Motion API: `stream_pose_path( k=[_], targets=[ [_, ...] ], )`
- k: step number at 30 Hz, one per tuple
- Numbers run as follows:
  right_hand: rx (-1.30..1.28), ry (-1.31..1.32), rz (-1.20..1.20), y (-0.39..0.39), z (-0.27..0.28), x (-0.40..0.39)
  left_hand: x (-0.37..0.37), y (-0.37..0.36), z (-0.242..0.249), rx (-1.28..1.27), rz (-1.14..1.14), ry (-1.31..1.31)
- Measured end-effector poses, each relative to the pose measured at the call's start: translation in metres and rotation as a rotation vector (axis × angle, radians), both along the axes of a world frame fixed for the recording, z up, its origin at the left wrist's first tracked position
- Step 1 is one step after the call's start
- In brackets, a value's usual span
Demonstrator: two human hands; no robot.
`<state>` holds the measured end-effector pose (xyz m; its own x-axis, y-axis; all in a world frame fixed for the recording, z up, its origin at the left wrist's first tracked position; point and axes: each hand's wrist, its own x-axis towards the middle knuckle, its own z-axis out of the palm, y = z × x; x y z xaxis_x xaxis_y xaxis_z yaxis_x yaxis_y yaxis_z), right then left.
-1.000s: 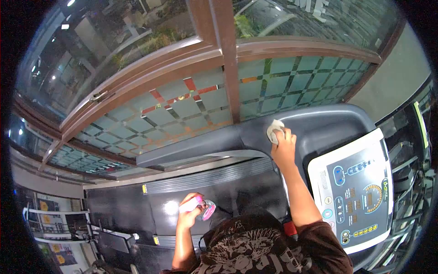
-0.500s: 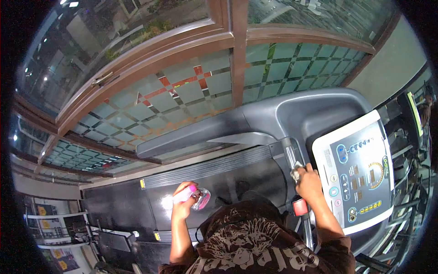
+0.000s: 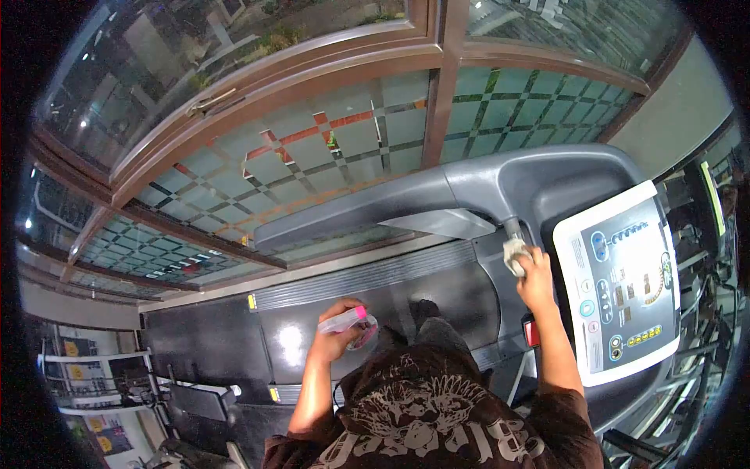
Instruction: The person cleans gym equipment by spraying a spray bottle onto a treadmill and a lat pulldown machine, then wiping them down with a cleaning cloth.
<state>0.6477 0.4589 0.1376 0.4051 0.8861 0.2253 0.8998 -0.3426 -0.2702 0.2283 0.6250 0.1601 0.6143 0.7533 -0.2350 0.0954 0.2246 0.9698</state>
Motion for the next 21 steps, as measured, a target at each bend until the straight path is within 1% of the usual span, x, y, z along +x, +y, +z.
stream_pose_path(
  k=[3,4,7,8,9,11,14,15,17,18,21],
  targets=[
    [-0.121,0.040,0.001,-0.041,0.016,-0.015,-0.021,-0.004,-0.013,-0.090,0.047,-0.007],
    [-0.201,0.051,0.000,-0.047,0.024,-0.018,-0.027,-0.006,-0.017,-0.086,0.063,-0.006],
    [-0.379,0.171,-0.052,-0.039,0.046,-0.014,-0.036,-0.009,-0.022,-0.052,0.103,-0.002],
    [-0.283,0.173,-0.035,-0.031,0.041,-0.005,-0.038,-0.011,-0.021,-0.028,0.105,0.009],
    [-0.130,0.165,0.010,-0.019,0.038,0.003,-0.038,-0.010,-0.018,0.001,0.110,0.020],
    [0.136,0.121,0.053,0.031,0.034,0.015,-0.031,-0.017,-0.008,0.005,0.156,0.017],
    [0.141,0.044,0.090,0.073,0.006,0.028,-0.018,-0.023,-0.008,-0.012,0.174,0.015],
    [0.091,0.034,0.069,0.081,-0.002,0.026,-0.013,-0.027,-0.007,-0.020,0.176,0.016],
    [-0.003,-0.015,0.008,0.079,-0.011,0.025,0.001,-0.033,0.000,0.046,0.198,0.005],
    [-0.046,-0.059,0.016,0.071,-0.011,0.025,0.009,-0.034,0.003,0.079,0.210,-0.005],
    [-0.105,-0.020,0.089,0.031,0.000,0.025,0.021,-0.041,-0.006,0.027,0.227,-0.007]
  ],
)
